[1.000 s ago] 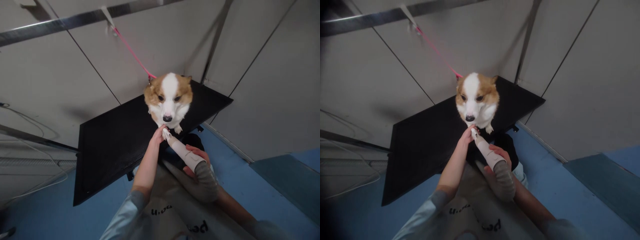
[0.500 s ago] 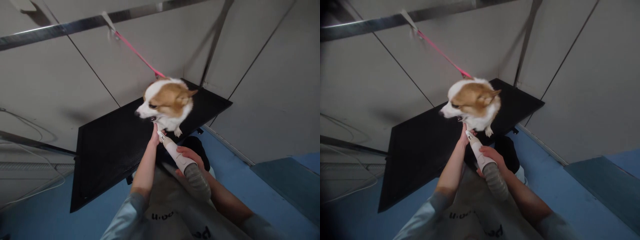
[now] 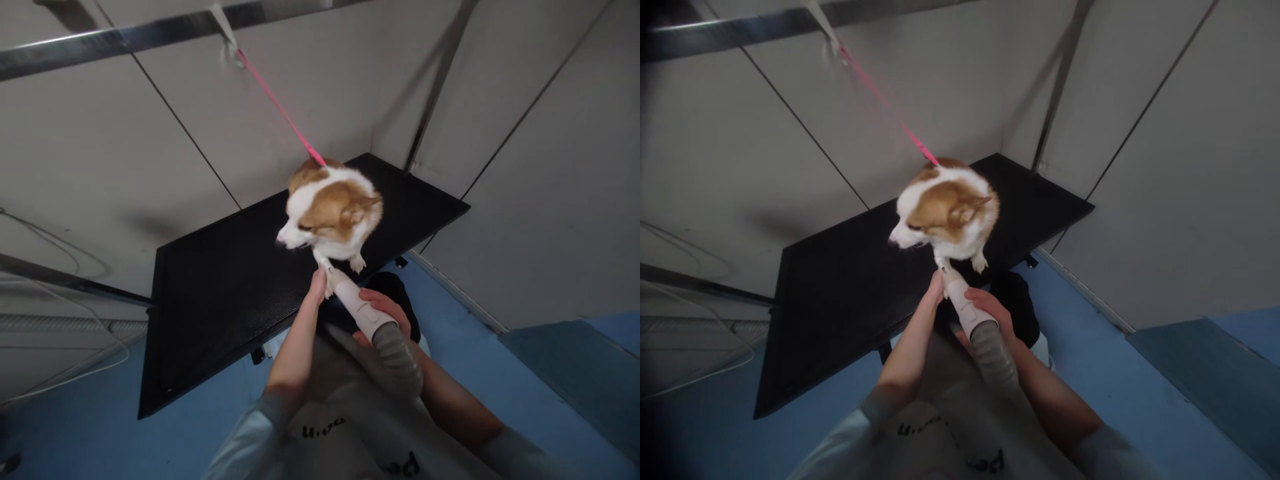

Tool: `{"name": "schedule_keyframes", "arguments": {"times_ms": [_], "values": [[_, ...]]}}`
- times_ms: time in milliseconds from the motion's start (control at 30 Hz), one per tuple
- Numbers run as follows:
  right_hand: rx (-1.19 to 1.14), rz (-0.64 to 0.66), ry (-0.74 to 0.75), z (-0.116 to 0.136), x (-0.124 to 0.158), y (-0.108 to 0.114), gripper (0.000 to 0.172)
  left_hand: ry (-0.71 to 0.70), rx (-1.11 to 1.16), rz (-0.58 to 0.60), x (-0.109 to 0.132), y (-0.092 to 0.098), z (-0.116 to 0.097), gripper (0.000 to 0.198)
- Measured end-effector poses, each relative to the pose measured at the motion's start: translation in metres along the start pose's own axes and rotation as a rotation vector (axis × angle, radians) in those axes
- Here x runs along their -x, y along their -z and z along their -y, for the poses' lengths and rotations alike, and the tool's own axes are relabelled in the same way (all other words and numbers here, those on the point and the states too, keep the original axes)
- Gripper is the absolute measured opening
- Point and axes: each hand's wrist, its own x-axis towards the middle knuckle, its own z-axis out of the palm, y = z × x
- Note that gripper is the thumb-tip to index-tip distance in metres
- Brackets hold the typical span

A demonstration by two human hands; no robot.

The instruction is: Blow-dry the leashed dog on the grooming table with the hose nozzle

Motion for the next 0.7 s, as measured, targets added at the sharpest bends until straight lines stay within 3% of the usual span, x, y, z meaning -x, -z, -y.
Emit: {"name": "schedule_keyframes", "arguments": {"times_ms": [67,267,433,533,700], "values": [[0.047,-0.05,0.047,-0.003,0.0,-0.002,0.071,0.016,-0.005,0.001,0.0,0.002,-0.001,0.053],[0.102,0.11,0.083,-0.014,0.001,-0.01,0.061,0.002,0.027,-0.041,0.001,0.009,0.002,0.046],[0.154,0.425,0.173,-0.025,-0.009,-0.01,0.036,-0.001,0.04,-0.025,0.002,0.016,0.006,0.048],[0.204,0.412,0.235,-0.032,-0.012,-0.009,0.031,-0.007,0.055,-0.019,0.0,0.02,0.007,0.053],[0.187,0.385,0.2,-0.038,-0.006,-0.005,0.037,0.03,0.103,0.021,-0.004,0.023,0.008,0.055]]}}
